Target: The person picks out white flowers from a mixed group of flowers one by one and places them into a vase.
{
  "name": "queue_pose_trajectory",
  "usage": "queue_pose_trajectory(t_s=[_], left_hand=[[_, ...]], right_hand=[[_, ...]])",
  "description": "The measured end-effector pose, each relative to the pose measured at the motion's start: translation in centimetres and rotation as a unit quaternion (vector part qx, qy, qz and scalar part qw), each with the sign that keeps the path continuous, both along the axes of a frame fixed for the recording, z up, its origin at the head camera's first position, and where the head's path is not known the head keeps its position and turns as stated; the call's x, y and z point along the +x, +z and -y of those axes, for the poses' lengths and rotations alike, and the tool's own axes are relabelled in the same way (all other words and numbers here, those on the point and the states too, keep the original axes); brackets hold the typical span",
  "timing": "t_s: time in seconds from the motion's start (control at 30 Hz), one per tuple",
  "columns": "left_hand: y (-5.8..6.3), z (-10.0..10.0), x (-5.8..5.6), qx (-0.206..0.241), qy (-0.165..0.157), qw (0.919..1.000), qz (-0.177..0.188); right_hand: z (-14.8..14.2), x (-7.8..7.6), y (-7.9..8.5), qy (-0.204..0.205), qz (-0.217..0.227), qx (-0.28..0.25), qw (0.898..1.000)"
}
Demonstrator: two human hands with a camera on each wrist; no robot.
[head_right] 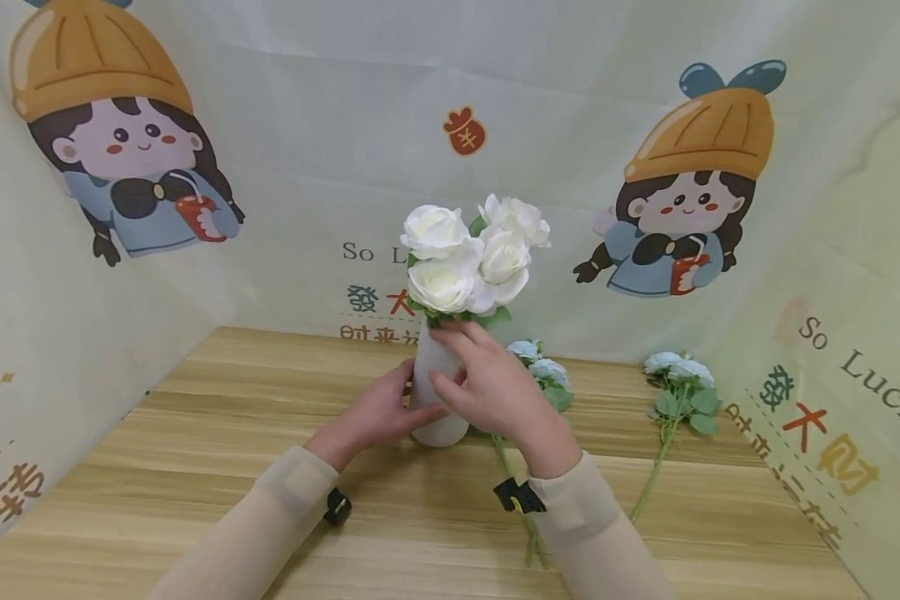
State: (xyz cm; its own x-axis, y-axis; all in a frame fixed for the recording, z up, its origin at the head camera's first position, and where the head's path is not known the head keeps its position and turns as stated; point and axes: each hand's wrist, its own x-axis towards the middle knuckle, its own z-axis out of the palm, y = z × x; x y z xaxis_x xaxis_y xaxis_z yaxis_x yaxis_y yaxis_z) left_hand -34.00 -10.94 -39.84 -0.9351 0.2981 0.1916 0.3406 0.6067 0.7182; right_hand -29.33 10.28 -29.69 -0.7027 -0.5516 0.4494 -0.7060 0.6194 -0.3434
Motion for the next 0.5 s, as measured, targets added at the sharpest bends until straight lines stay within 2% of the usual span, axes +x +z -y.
queue_pose_trajectory(t_s=[0.13, 0.3, 0.5], left_hand=[[0.0, 0.3, 0.1, 0.008, -0.001, 0.9999, 0.009], [0.0, 1.1, 0.3, 0.020, -0.018, 0.9995, 0.014], [0.4, 2.5, 0.9, -0.013, -0.025, 0.9996, -0.008]], right_hand=[[-0.1, 0.2, -0.2, 0.009, 0.002, -0.001, 1.000], [-0.6, 0.2, -0.9, 0.029, -0.009, -0.011, 0.999], [-2.4, 0.0, -2.8, 0.049, -0.021, -0.042, 0.998]])
